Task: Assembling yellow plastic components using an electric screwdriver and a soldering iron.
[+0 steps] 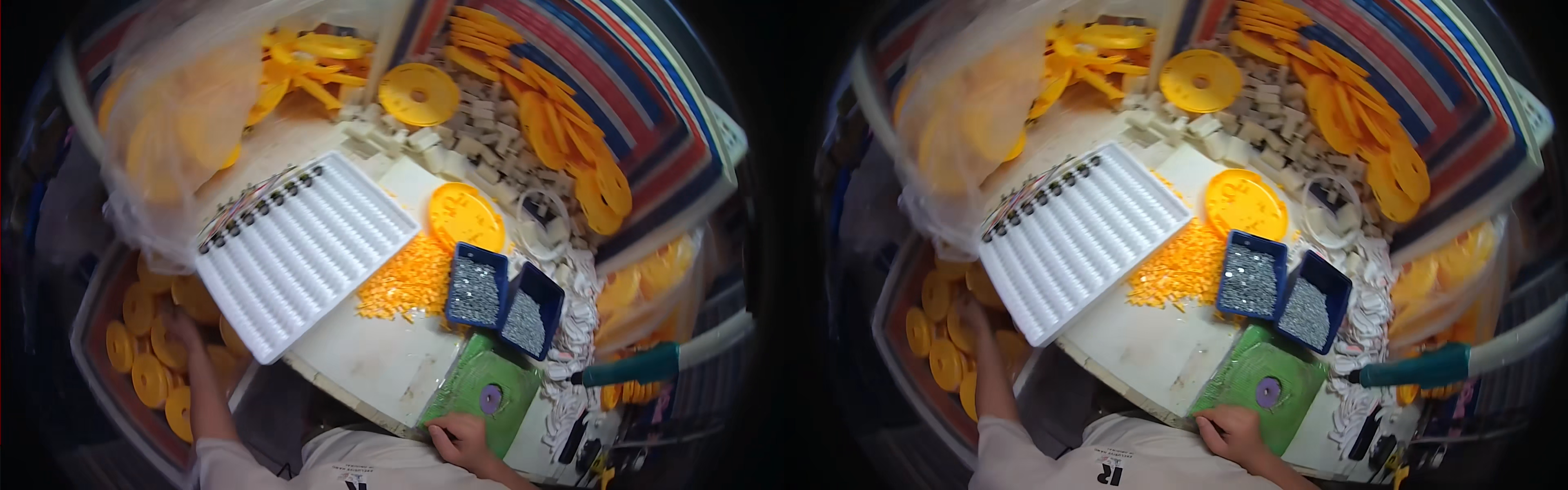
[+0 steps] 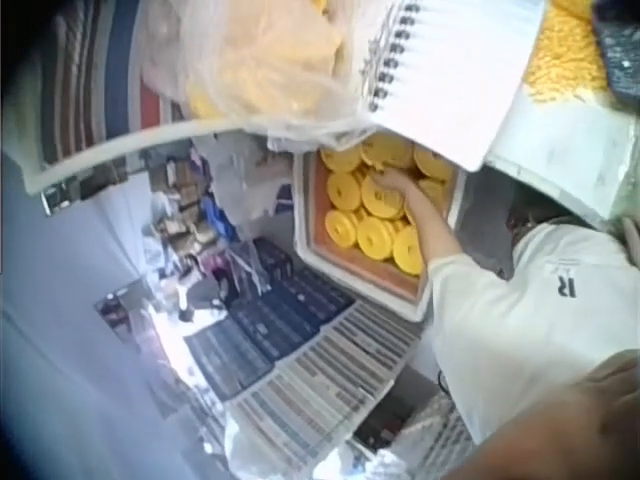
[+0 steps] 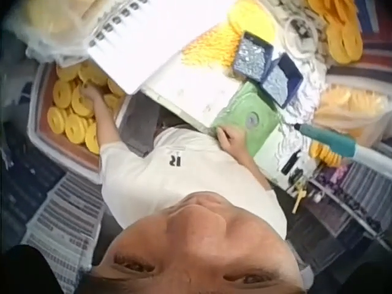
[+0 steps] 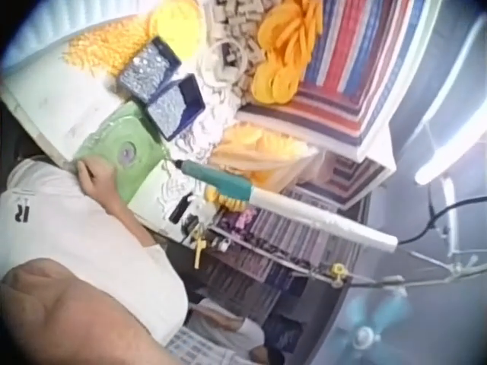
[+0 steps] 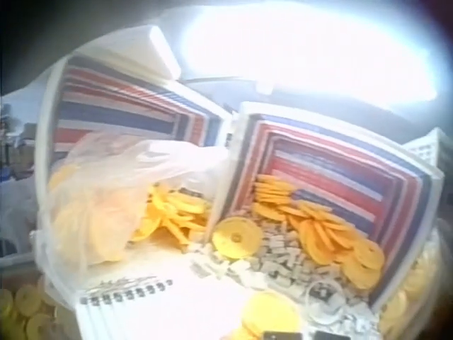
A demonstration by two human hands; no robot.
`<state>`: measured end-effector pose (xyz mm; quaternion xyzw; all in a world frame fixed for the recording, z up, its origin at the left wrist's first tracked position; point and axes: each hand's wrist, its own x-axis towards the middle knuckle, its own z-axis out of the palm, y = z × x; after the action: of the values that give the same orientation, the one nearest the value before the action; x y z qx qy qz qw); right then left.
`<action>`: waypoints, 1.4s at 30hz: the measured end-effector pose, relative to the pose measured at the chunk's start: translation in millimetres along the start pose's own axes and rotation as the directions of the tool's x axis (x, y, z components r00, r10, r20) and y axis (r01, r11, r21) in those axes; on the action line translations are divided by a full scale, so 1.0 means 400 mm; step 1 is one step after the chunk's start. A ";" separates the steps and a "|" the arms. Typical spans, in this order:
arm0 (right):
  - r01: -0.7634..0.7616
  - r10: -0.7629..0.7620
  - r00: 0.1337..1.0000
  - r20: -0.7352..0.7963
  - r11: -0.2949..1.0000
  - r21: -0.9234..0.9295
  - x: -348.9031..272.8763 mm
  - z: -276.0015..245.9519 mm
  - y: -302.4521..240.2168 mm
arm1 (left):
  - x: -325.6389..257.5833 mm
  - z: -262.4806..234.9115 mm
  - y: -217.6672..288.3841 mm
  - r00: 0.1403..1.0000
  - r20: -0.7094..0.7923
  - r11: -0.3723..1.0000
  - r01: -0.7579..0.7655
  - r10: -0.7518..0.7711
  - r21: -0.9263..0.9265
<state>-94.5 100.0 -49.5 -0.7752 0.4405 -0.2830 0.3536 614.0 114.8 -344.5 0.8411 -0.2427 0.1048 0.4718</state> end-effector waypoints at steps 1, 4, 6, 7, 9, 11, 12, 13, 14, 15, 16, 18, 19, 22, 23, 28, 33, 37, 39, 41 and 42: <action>-0.042 0.042 0.999 -0.002 0.998 -0.048 -0.008 -0.003 0.013 | -0.086 0.081 0.101 0.997 0.077 0.998 0.015 -0.011 -0.058; -0.100 0.094 0.993 -0.078 0.991 -0.086 -0.047 -0.046 0.026 | -0.098 0.087 0.583 0.961 -0.215 0.956 0.110 -0.172 -0.271; -0.085 0.079 0.991 -0.105 0.995 -0.049 -0.045 -0.040 0.024 | -0.035 -0.024 0.732 0.973 -0.214 0.913 -0.008 -0.087 -0.408; -0.137 0.142 0.986 -0.090 0.989 0.062 -0.036 -0.037 0.023 | -0.029 -0.039 0.815 0.966 -0.257 0.816 -0.157 0.011 -0.556; -0.179 0.197 0.977 -0.088 0.967 0.180 -0.037 -0.044 0.021 | -0.039 -0.049 0.977 0.924 -0.306 0.605 -0.383 0.231 -0.698; -0.243 0.275 0.960 -0.055 0.914 0.326 -0.043 -0.065 0.035 | -0.067 0.022 1.092 0.848 -0.240 0.484 -0.477 0.472 -0.733; -0.242 0.280 0.957 -0.073 0.913 0.327 -0.050 -0.085 0.036 | -0.094 0.062 1.149 0.718 -0.183 0.366 -0.536 0.672 -0.760; -0.195 0.223 0.962 -0.160 0.966 0.171 -0.056 -0.105 0.041 | -0.146 0.093 1.223 0.727 -0.047 0.440 -0.465 0.685 -0.769; -0.146 0.146 0.963 -0.225 0.989 0.018 -0.058 -0.118 0.052 | -0.195 0.115 1.292 0.722 0.086 0.522 -0.407 0.686 -0.749; -0.138 0.141 0.964 -0.224 0.990 0.026 -0.074 -0.124 0.065 | -0.220 0.144 1.335 0.642 0.166 0.527 -0.423 0.748 -0.737; -0.203 0.168 0.937 -0.305 0.975 -0.086 -0.100 -0.127 0.089 | -0.245 0.183 1.372 0.559 0.246 0.535 -0.441 0.792 -0.721; -0.212 0.142 0.927 -0.348 0.962 -0.173 -0.128 -0.129 0.118 | -0.288 0.260 1.462 0.363 0.234 0.418 -0.597 0.902 -0.685; -0.228 0.147 0.904 -0.401 0.960 -0.161 -0.148 -0.130 0.122 | -0.303 0.285 1.501 0.217 0.265 0.340 -0.682 0.940 -0.648; -0.251 0.166 0.891 -0.423 0.956 -0.153 -0.139 -0.132 0.133 | -0.286 0.322 1.558 0.055 0.380 0.271 -0.795 0.923 -0.543; -0.273 0.184 0.893 -0.410 0.947 -0.168 -0.136 -0.132 0.137 | -0.268 0.337 1.561 0.067 0.447 0.327 -0.780 0.892 -0.534; -0.268 0.186 0.898 -0.398 0.950 -0.161 -0.123 -0.132 0.129 | -0.273 0.376 1.634 0.007 0.510 0.325 -0.778 0.860 -0.538; -0.263 0.182 0.894 -0.408 0.953 -0.152 -0.118 -0.142 0.127 | -0.362 0.496 1.696 -0.090 0.548 0.221 -0.851 0.832 -0.475; -0.281 0.179 0.864 -0.471 0.947 -0.156 -0.124 -0.133 0.119 | -0.442 0.575 1.732 -0.197 0.600 0.323 -0.693 0.775 -0.644; -0.311 0.182 0.836 -0.518 0.934 -0.174 -0.133 -0.129 0.124 | -0.516 0.561 1.753 -0.357 0.514 0.107 -0.733 0.780 -0.671; -0.287 0.181 0.863 -0.471 0.944 -0.163 -0.135 -0.126 0.133 | -0.555 0.548 1.777 -0.372 0.478 0.076 -0.721 0.795 -0.688; -0.299 0.187 0.854 -0.485 0.940 -0.164 -0.133 -0.126 0.131 | -0.573 0.540 1.790 -0.372 0.460 0.061 -0.720 0.806 -0.691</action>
<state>-181.9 113.0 -68.3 -0.6589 0.6371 -0.3583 0.1779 42.5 -309.7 -20.7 0.3311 -0.9360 -0.0237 0.1167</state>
